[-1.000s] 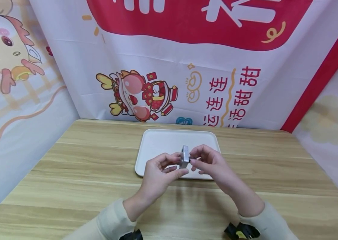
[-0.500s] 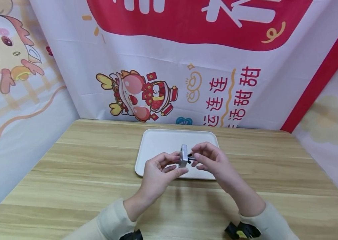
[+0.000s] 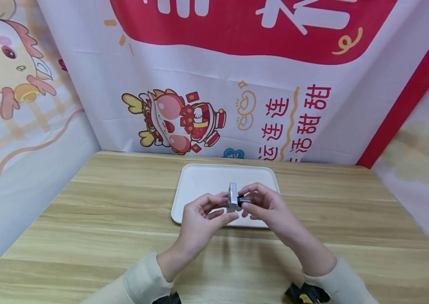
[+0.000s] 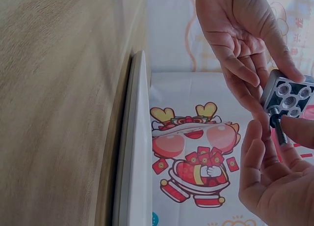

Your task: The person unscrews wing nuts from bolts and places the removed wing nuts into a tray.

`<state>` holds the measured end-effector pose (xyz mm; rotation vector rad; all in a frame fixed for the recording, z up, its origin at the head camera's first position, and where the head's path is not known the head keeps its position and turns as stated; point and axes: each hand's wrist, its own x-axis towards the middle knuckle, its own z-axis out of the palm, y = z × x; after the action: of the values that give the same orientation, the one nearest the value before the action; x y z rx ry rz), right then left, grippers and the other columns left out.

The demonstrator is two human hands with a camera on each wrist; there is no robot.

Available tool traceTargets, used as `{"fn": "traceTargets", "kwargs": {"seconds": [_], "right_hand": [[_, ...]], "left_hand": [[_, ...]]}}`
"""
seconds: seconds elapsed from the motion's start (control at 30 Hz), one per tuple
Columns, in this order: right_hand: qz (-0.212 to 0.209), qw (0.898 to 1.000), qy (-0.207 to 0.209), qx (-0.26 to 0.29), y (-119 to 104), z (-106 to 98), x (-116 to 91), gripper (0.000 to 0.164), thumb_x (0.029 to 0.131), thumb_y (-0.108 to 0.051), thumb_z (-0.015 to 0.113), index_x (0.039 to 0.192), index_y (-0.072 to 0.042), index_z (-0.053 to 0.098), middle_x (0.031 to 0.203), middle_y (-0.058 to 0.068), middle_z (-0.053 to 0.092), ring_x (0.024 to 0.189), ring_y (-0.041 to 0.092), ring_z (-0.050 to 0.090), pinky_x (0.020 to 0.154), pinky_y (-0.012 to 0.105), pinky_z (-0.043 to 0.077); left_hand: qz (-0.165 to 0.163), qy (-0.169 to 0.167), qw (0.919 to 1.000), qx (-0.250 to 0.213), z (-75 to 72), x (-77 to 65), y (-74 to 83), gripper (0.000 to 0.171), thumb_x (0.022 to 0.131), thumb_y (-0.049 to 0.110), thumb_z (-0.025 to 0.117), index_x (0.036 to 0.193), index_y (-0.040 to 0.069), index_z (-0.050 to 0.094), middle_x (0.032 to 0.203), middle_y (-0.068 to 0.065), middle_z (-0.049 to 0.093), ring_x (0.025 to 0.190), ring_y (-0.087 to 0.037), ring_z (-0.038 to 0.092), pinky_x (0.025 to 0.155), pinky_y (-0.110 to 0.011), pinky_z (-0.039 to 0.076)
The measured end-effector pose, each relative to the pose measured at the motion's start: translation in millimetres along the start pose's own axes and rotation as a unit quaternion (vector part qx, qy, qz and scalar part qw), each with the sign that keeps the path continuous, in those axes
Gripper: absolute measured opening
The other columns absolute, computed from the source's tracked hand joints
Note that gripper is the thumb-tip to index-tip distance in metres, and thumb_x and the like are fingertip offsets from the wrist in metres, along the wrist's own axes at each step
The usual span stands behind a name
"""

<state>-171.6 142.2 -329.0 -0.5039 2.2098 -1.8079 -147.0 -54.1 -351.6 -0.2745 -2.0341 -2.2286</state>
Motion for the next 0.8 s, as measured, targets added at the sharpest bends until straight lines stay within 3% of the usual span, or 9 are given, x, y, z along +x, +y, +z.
{"fn": "traceTargets", "kwargs": {"seconds": [0.33, 0.57, 0.8], "right_hand": [[-0.043, 0.999, -0.008, -0.03, -0.6, 1.5, -1.9, 0.022, 0.103, -0.012, 0.052, 0.125, -0.005, 0.052, 0.11, 0.014, 0.062, 0.092, 0.02, 0.063, 0.078, 0.035, 0.054], [-0.025, 0.999, -0.027, -0.013, 1.4, -2.3, -0.9, 0.024, 0.106, -0.022, 0.047, 0.123, -0.006, 0.052, 0.113, 0.007, 0.06, 0.1, 0.019, 0.061, 0.081, 0.038, 0.051], [-0.013, 1.0, -0.018, -0.008, 0.1, -3.0, 0.2, 0.026, 0.105, -0.024, 0.051, 0.118, -0.003, 0.058, 0.112, 0.006, 0.059, 0.102, 0.019, 0.058, 0.084, 0.036, 0.051]], "left_hand": [[0.002, 0.003, 0.9999, -0.013, 0.6, -0.7, 1.6, 0.032, 0.073, -0.002, 0.085, 0.101, -0.003, 0.067, 0.121, -0.01, 0.072, 0.104, -0.017, 0.07, 0.09, -0.029, 0.059], [0.0, 0.002, 0.9999, -0.011, 0.0, -1.2, 2.3, 0.033, 0.074, 0.0, 0.085, 0.102, -0.002, 0.067, 0.122, -0.01, 0.071, 0.106, -0.018, 0.07, 0.095, -0.039, 0.057], [-0.002, 0.002, 1.0, -0.008, 0.5, -1.0, 1.9, 0.032, 0.074, 0.001, 0.085, 0.101, -0.002, 0.067, 0.122, -0.01, 0.072, 0.106, -0.019, 0.07, 0.094, -0.037, 0.058]]}}
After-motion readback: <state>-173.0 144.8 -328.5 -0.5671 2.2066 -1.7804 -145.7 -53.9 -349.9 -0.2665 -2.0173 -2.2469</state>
